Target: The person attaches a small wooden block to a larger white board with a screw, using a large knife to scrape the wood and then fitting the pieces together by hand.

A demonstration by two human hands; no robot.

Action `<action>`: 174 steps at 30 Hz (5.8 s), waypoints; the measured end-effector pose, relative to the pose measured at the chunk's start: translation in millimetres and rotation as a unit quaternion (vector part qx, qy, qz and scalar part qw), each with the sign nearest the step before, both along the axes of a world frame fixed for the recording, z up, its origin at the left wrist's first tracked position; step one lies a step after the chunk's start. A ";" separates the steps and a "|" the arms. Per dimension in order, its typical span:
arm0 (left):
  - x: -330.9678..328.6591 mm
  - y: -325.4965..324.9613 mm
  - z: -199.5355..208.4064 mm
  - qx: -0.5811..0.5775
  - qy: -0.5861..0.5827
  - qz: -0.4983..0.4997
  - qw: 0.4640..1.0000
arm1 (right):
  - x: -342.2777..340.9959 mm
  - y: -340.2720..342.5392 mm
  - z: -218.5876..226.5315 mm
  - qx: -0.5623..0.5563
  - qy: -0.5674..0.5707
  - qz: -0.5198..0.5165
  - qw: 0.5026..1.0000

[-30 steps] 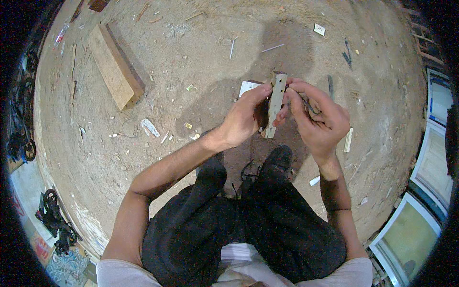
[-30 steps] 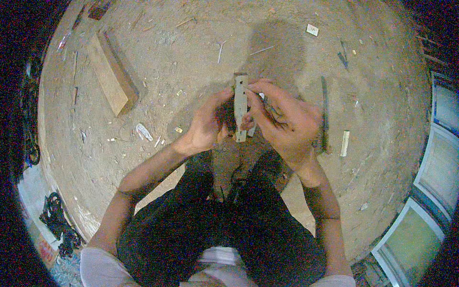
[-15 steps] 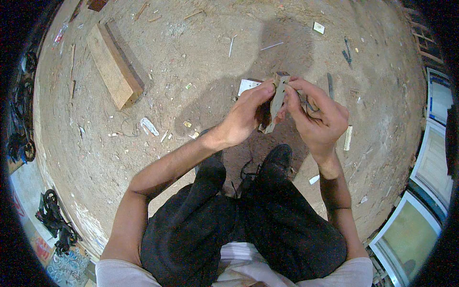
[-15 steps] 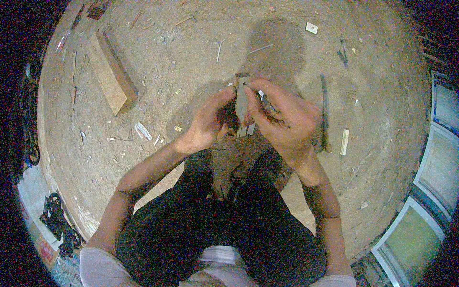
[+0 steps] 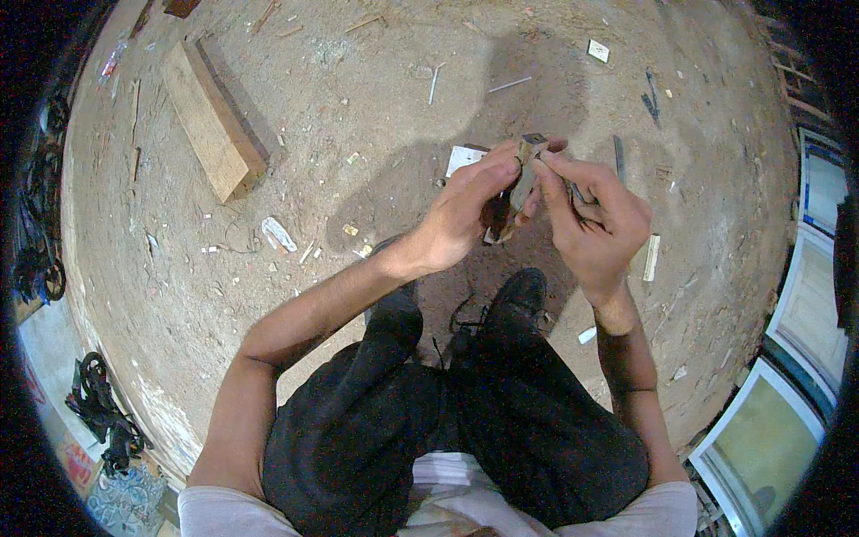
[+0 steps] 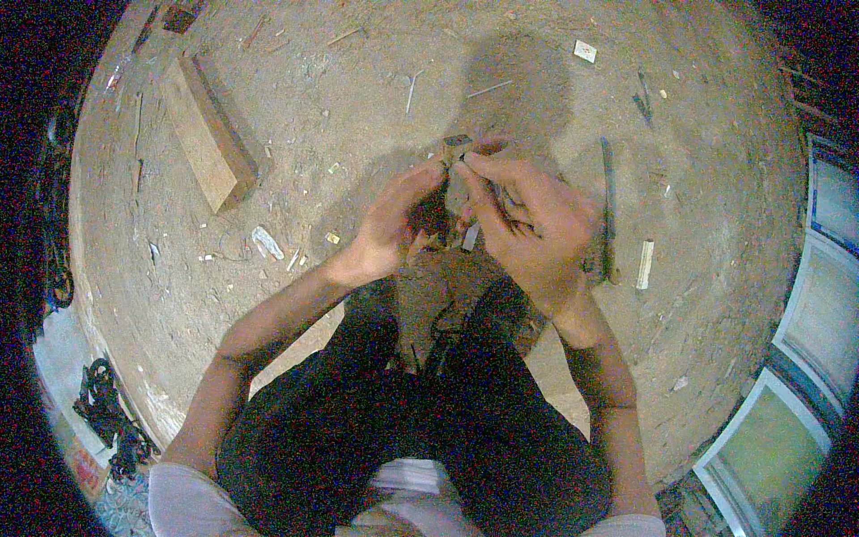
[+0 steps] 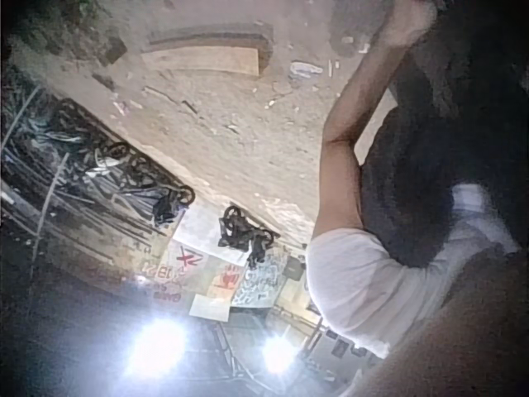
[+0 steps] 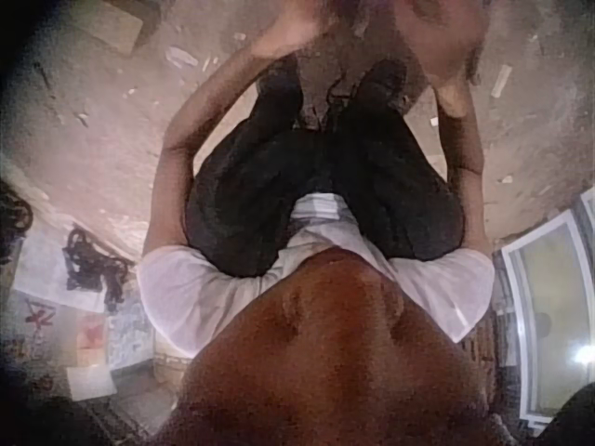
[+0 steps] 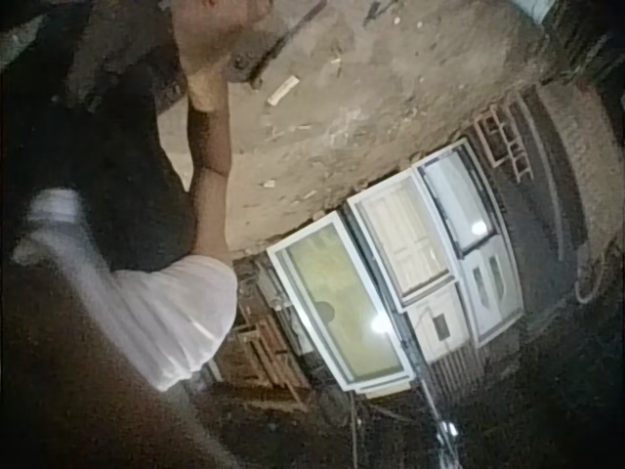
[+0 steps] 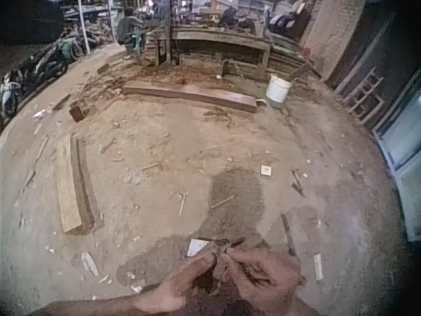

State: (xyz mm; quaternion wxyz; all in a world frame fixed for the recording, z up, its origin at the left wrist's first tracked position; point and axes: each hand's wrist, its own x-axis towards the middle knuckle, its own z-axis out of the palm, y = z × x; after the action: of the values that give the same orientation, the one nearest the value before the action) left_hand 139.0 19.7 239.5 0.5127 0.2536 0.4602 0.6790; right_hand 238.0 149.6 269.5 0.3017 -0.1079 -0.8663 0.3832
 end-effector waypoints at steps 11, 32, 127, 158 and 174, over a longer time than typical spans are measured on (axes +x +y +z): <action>0.8 -1.3 -1.9 0.000 0.032 0.012 0.999 | 0.2 1.9 -2.8 -0.030 -0.018 0.018 0.999; 7.7 5.8 -12.6 0.032 0.023 0.165 0.986 | 5.3 11.3 5.3 -0.464 -0.167 0.000 0.870; -19.4 20.1 -1.0 0.099 0.273 0.154 0.944 | 10.7 17.3 7.7 -0.715 -0.103 0.095 0.685; -7.9 22.6 27.0 0.032 -0.174 0.068 0.982 | -5.1 15.3 34.0 0.026 -0.024 -0.067 0.997; -3.7 22.2 18.7 0.051 -0.025 0.042 0.997 | -5.7 16.5 38.1 0.111 0.004 -0.044 0.993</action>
State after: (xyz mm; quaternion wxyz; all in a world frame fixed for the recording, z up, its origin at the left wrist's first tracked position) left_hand 135.3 41.8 258.2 0.4809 0.2432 0.4222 0.7289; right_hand 232.3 166.2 307.5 0.3314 -0.1105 -0.8968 0.2715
